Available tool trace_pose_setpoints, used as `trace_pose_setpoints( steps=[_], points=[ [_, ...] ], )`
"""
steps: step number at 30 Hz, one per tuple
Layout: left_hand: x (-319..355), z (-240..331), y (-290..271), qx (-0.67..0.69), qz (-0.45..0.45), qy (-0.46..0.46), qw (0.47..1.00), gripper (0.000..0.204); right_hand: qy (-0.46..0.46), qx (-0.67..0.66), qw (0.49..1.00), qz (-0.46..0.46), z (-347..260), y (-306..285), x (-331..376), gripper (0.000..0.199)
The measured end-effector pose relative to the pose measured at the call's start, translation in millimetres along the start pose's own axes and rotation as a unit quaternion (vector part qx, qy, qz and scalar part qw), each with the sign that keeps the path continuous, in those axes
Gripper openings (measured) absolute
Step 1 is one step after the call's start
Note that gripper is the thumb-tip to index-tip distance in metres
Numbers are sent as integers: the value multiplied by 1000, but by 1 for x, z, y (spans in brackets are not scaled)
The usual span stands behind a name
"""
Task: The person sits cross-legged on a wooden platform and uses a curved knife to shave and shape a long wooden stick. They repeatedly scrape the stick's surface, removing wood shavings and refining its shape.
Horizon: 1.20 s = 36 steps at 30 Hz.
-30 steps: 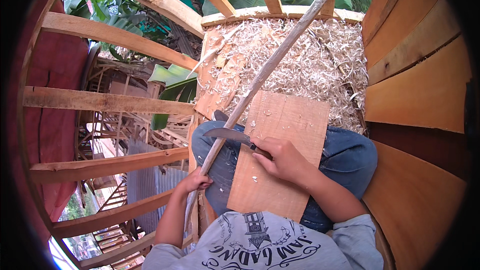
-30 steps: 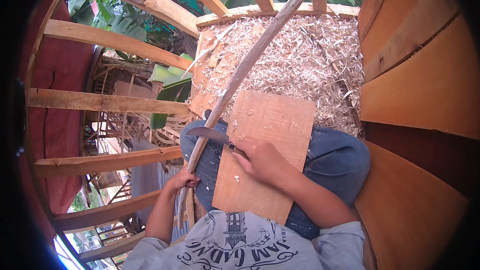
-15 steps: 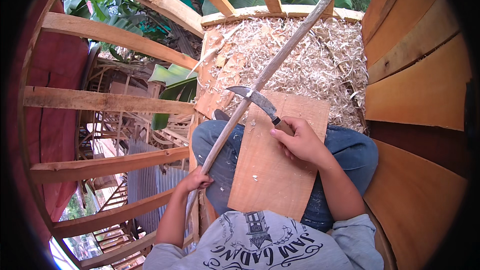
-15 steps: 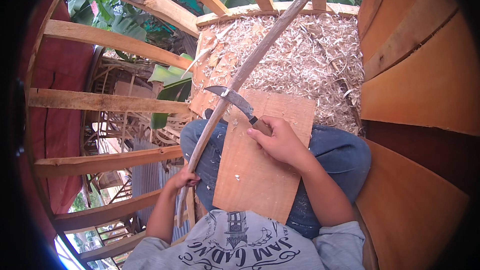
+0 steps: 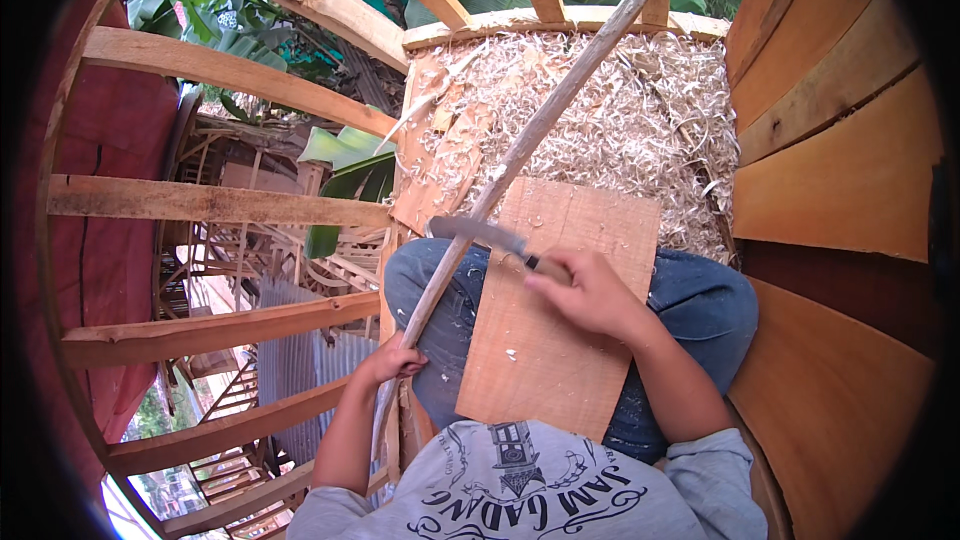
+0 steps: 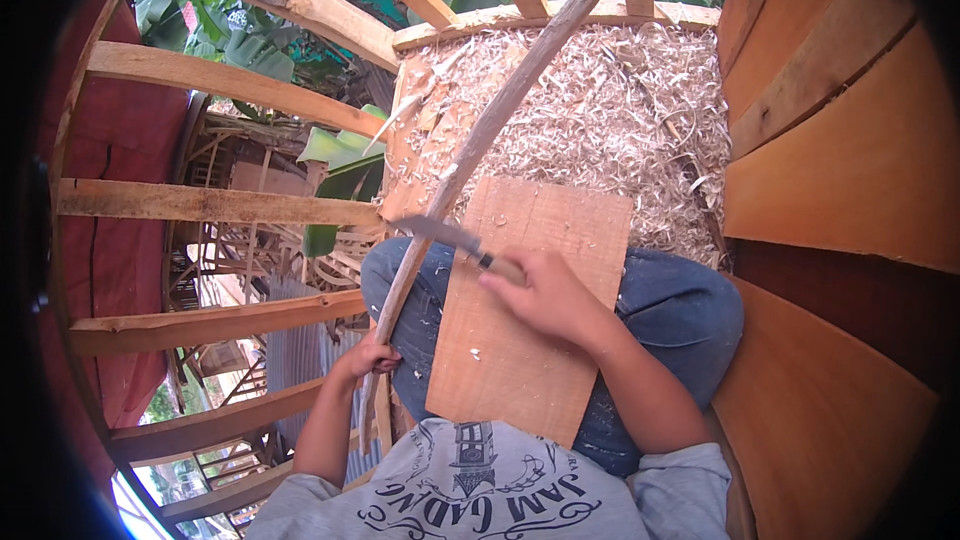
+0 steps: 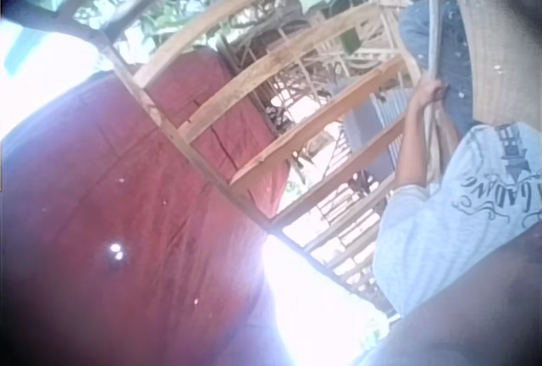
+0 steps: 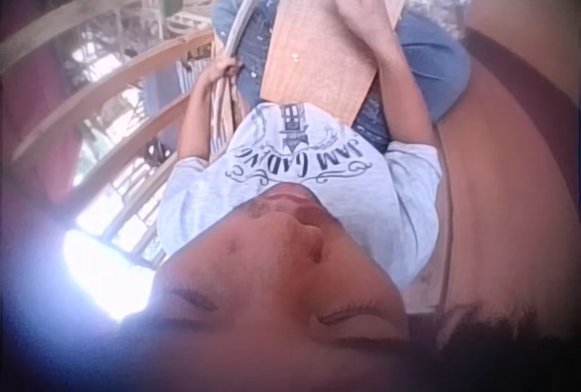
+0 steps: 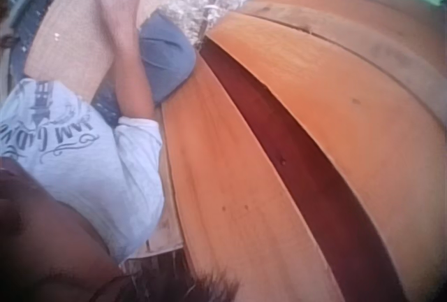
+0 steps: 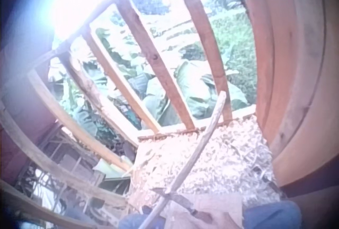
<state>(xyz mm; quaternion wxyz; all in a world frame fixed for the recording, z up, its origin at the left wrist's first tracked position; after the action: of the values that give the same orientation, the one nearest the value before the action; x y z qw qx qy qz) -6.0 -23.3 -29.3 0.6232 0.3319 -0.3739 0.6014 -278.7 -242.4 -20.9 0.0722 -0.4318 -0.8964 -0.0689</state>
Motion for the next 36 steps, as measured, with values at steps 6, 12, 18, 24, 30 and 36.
trace_pose_setpoints(
  steps=[6, 12, 18, 24, 30, 36],
  points=[
    [1, 4, 1, -10, -6, 1, 1000, 13, 5, 23, 999, -26, -11, -3, 3, 25],
    [-1, -7, -5, -14, 1, -4, 1000, 14, -5, -52, 998, 35, -11, -17, -5, 23],
    [1, 5, 2, -8, 5, -11, 1000, 21, -16, -2, 999, -51, -5, 14, 6, 23],
    [0, -3, -3, -21, 4, -16, 1000, 21, 27, -58, 993, 97, -5, -22, -5, 26],
    [2, 3, 2, -12, 7, -11, 1000, 17, -76, 28, 996, -38, -7, 12, 4, 27],
    [-1, -4, -4, -6, -1, -3, 1000, 10, -14, -48, 993, 110, -3, -18, -6, 26]
  ],
)
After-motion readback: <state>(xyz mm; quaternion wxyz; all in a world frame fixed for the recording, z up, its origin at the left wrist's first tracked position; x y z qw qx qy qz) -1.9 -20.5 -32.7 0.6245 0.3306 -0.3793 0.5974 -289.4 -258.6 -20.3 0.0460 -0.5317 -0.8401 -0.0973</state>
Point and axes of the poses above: each hand's wrist, its own x-axis away from the middle knuckle, its own y-axis out of the palm, z = x × y, the point moved 4 cm from there along -x, towards the middle knuckle, and after that the axes turned 5 degrees about -x, right-handed, at the moved point
